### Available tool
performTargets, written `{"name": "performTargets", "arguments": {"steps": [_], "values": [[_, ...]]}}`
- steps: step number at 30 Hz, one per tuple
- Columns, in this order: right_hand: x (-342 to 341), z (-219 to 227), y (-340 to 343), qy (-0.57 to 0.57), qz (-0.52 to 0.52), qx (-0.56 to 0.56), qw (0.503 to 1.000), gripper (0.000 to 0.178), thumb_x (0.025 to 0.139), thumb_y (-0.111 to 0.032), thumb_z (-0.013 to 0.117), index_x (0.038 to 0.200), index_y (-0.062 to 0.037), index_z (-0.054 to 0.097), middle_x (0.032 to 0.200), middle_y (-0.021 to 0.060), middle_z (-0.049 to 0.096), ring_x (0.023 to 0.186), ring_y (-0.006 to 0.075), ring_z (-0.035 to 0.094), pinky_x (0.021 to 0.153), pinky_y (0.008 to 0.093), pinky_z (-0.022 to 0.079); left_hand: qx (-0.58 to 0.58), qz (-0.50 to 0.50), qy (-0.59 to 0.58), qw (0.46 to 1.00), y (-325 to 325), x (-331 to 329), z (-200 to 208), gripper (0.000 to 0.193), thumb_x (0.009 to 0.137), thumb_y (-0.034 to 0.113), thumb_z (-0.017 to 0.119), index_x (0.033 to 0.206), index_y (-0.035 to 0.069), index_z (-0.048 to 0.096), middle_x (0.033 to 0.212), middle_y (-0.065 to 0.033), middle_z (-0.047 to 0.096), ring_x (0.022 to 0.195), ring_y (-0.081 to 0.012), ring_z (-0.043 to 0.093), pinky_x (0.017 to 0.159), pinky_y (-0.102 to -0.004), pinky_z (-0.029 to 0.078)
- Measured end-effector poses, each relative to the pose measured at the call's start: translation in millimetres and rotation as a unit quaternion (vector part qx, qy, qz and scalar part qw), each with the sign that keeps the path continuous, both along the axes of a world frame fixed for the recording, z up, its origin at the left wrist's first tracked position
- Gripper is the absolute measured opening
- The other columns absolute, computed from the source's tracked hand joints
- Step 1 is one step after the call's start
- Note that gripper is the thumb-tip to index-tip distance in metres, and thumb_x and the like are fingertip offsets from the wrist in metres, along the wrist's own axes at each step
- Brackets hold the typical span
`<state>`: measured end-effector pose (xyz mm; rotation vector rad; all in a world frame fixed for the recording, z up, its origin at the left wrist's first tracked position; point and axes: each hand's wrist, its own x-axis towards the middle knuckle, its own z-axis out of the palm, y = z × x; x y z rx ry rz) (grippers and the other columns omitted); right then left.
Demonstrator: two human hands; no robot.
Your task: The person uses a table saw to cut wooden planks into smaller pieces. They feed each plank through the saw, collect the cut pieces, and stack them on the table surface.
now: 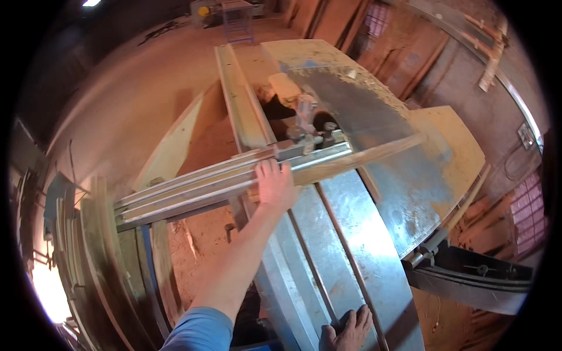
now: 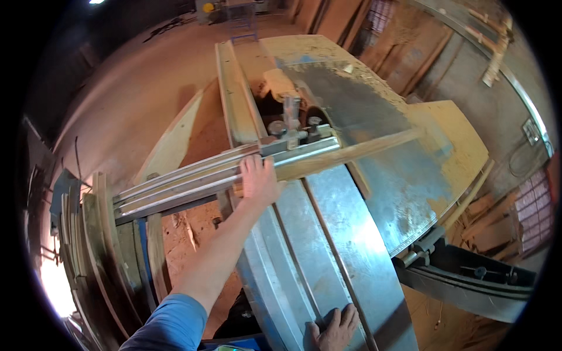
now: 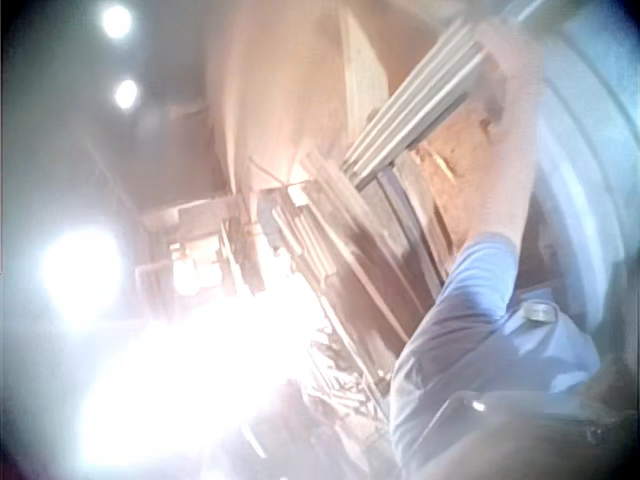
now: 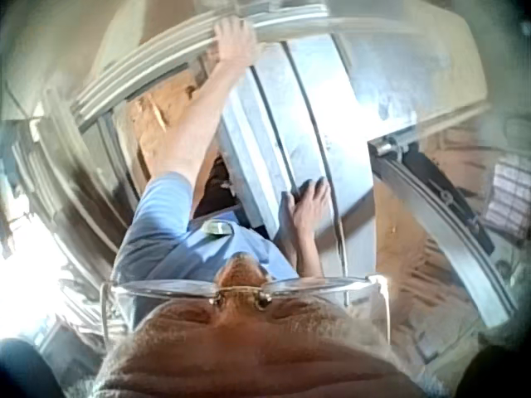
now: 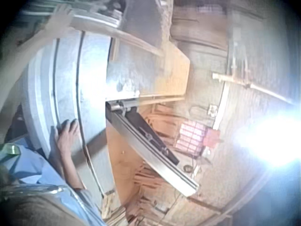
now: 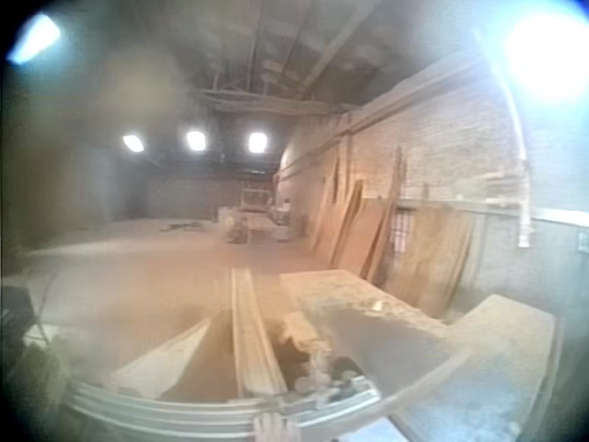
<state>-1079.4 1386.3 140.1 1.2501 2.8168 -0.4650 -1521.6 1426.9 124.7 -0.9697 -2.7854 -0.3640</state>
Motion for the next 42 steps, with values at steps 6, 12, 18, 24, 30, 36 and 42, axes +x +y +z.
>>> {"name": "performTargets", "arguments": {"steps": [6, 12, 18, 24, 30, 36, 42], "values": [[0, -1, -1, -0.025, 0.006, 0.003, 1.000, 0.077, 0.084, -0.044, 0.071, 0.140, 0.0049, 0.048, 0.150, 0.0360, 0.035, 0.140, 0.0534, 0.029, 0.116, 0.0596, 0.025, 0.008, -0.019, 0.012, 1.000, -4, 0, -4, 0.079, 0.077, 0.049, 0.078, 0.130, -0.002, 0.050, 0.127, -0.0246, 0.048, 0.126, -0.0396, 0.039, 0.114, -0.0571, 0.021], [2, -2, 4, -0.011, 0.012, -0.014, 1.000, 0.077, 0.084, -0.043, 0.072, 0.139, 0.0049, 0.047, 0.151, 0.0366, 0.033, 0.140, 0.0545, 0.028, 0.116, 0.0598, 0.026, 0.017, -0.010, 0.000, 1.000, -2, 1, -1, 0.078, 0.076, 0.048, 0.079, 0.129, -0.002, 0.051, 0.127, -0.0241, 0.048, 0.126, -0.0393, 0.039, 0.113, -0.0562, 0.022], [-5, 12, 7, 0.024, -0.003, -0.039, 0.999, 0.074, 0.081, -0.037, 0.073, 0.137, 0.0043, 0.047, 0.149, 0.0377, 0.031, 0.137, 0.0545, 0.028, 0.114, 0.0623, 0.023, 0.055, 0.011, -0.007, 0.998, 1, 4, -6, 0.078, 0.071, 0.039, 0.085, 0.130, 0.002, 0.051, 0.127, -0.0220, 0.047, 0.128, -0.0398, 0.038, 0.113, -0.0538, 0.023], [0, 8, 11, 0.060, -0.009, -0.036, 0.997, 0.072, 0.082, -0.040, 0.072, 0.133, 0.0043, 0.050, 0.147, 0.0378, 0.033, 0.136, 0.0538, 0.030, 0.113, 0.0629, 0.025, 0.060, 0.010, 0.034, 0.998, 2, 9, -4, 0.084, 0.069, 0.037, 0.086, 0.133, 0.003, 0.045, 0.129, -0.0215, 0.044, 0.129, -0.0393, 0.036, 0.114, -0.0532, 0.021], [-1, -1, 14, 0.083, -0.009, -0.033, 0.996, 0.071, 0.081, -0.040, 0.074, 0.133, 0.0026, 0.050, 0.146, 0.0375, 0.033, 0.135, 0.0537, 0.031, 0.113, 0.0620, 0.026, 0.055, 0.012, 0.026, 0.998, 3, 10, -5, 0.084, 0.069, 0.035, 0.087, 0.134, 0.003, 0.044, 0.132, -0.0224, 0.042, 0.129, -0.0384, 0.036, 0.114, -0.0531, 0.022], [0, -10, 17, 0.095, -0.003, -0.025, 0.995, 0.071, 0.080, -0.038, 0.075, 0.132, 0.0027, 0.050, 0.146, 0.0374, 0.033, 0.134, 0.0536, 0.032, 0.112, 0.0618, 0.027, 0.057, 0.014, 0.028, 0.998, 4, 10, -4, 0.084, 0.070, 0.034, 0.088, 0.134, 0.003, 0.044, 0.133, -0.0222, 0.043, 0.129, -0.0383, 0.036, 0.114, -0.0525, 0.022], [-5, -12, 21, 0.104, 0.005, -0.013, 0.995, 0.070, 0.081, -0.038, 0.075, 0.132, 0.0027, 0.049, 0.145, 0.0374, 0.034, 0.132, 0.0535, 0.033, 0.111, 0.0613, 0.028, 0.064, 0.015, 0.040, 0.997, 4, 6, -7, 0.084, 0.068, 0.034, 0.088, 0.133, 0.002, 0.045, 0.130, -0.0226, 0.044, 0.128, -0.0392, 0.038, 0.113, -0.0533, 0.023]]}}
